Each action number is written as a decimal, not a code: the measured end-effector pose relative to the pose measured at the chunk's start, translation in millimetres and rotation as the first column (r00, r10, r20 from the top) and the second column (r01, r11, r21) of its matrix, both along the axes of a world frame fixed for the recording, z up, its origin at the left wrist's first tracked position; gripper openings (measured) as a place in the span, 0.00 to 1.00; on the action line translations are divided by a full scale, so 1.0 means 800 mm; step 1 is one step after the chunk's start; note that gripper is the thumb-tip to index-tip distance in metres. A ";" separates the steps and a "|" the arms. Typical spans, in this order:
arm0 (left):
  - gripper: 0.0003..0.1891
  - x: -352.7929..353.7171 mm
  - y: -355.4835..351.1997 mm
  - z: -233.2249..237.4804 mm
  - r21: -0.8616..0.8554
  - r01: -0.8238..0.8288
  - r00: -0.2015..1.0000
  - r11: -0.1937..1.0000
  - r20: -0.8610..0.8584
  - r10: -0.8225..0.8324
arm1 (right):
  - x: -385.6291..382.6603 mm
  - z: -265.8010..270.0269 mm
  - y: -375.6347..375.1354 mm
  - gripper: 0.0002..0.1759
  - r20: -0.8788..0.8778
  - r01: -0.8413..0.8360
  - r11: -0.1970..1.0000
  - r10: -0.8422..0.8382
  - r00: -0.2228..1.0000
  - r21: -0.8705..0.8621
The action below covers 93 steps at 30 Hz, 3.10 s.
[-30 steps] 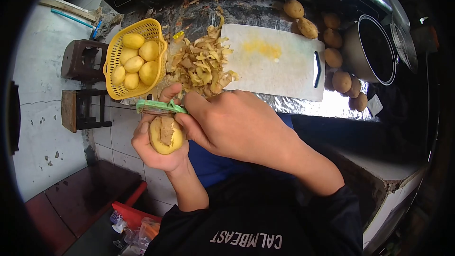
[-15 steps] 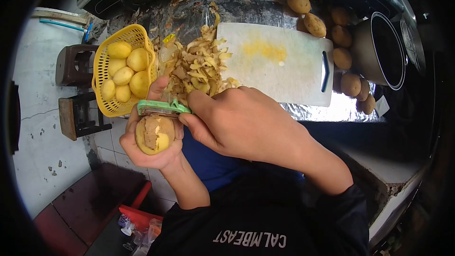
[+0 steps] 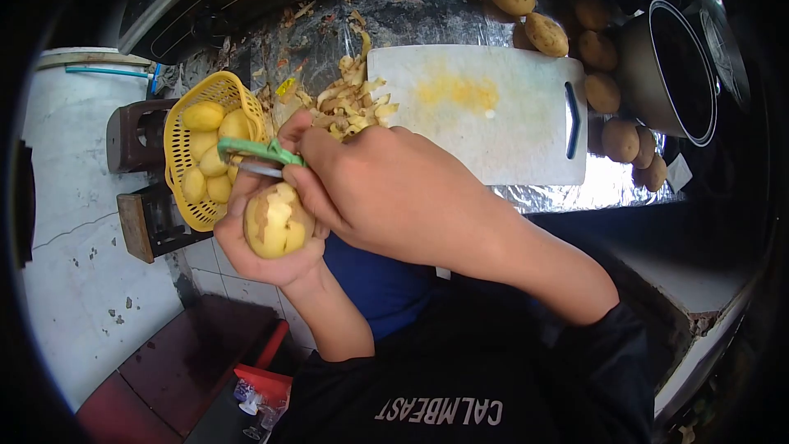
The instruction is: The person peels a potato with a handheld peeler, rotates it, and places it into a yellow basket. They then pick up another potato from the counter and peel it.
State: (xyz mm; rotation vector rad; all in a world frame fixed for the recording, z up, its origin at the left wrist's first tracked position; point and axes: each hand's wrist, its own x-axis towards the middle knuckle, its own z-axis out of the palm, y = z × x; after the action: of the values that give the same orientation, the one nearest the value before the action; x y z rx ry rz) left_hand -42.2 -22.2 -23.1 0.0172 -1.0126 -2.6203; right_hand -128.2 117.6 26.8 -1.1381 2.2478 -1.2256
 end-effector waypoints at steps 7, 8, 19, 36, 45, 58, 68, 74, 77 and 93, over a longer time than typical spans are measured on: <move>0.30 -0.030 0.010 0.022 -0.157 -0.280 0.931 0.947 0.196 0.308 | -0.027 -0.009 -0.019 0.18 0.253 0.223 0.958 -0.174 0.952 -0.178; 0.30 -0.025 0.000 0.020 -0.154 -0.284 0.932 0.946 0.186 0.310 | -0.027 -0.005 -0.012 0.18 0.243 0.218 0.959 -0.172 0.955 -0.181; 0.28 0.110 0.005 -0.002 -0.148 -0.172 0.940 0.974 0.269 0.207 | 0.042 -0.020 0.151 0.17 0.407 0.296 0.954 -0.288 0.867 0.046; 0.27 0.229 0.104 -0.027 -0.134 0.158 0.947 0.978 0.303 -0.112 | 0.207 -0.061 0.190 0.26 0.501 0.239 0.966 -0.159 0.851 -0.099; 0.32 0.225 0.135 0.006 -0.367 0.159 0.941 0.917 0.338 -0.027 | 0.238 -0.053 0.165 0.23 0.541 0.316 0.909 -0.127 0.832 -0.272; 0.33 0.226 0.148 0.001 -0.167 0.099 0.850 0.981 0.526 0.004 | 0.245 -0.029 0.176 0.12 -0.061 0.199 0.974 -0.207 0.976 -0.110; 0.23 0.218 0.155 0.010 -0.365 -0.026 0.829 0.931 0.513 0.224 | 0.257 -0.027 0.161 0.17 -0.212 0.141 0.990 -0.134 0.968 0.017; 0.27 0.216 0.141 0.009 -0.323 -0.066 0.826 0.944 0.513 0.233 | 0.258 -0.026 0.154 0.17 -0.141 0.159 0.987 -0.161 0.977 -0.025; 0.31 0.217 0.147 0.011 -0.342 -0.079 0.833 0.937 0.494 0.250 | 0.249 -0.030 0.155 0.16 -0.115 0.173 0.985 -0.172 0.978 0.000; 0.33 0.210 0.127 -0.004 -0.464 0.069 0.967 0.883 0.250 0.055 | 0.220 -0.027 0.153 0.14 -0.040 0.112 0.994 -0.113 0.993 -0.013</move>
State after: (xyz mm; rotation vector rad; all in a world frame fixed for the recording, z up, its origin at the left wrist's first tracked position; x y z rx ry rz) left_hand 126.1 79.4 -26.2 0.2442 -1.7194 -2.3453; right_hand 47.9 239.9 4.9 -1.0623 2.3671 -1.2692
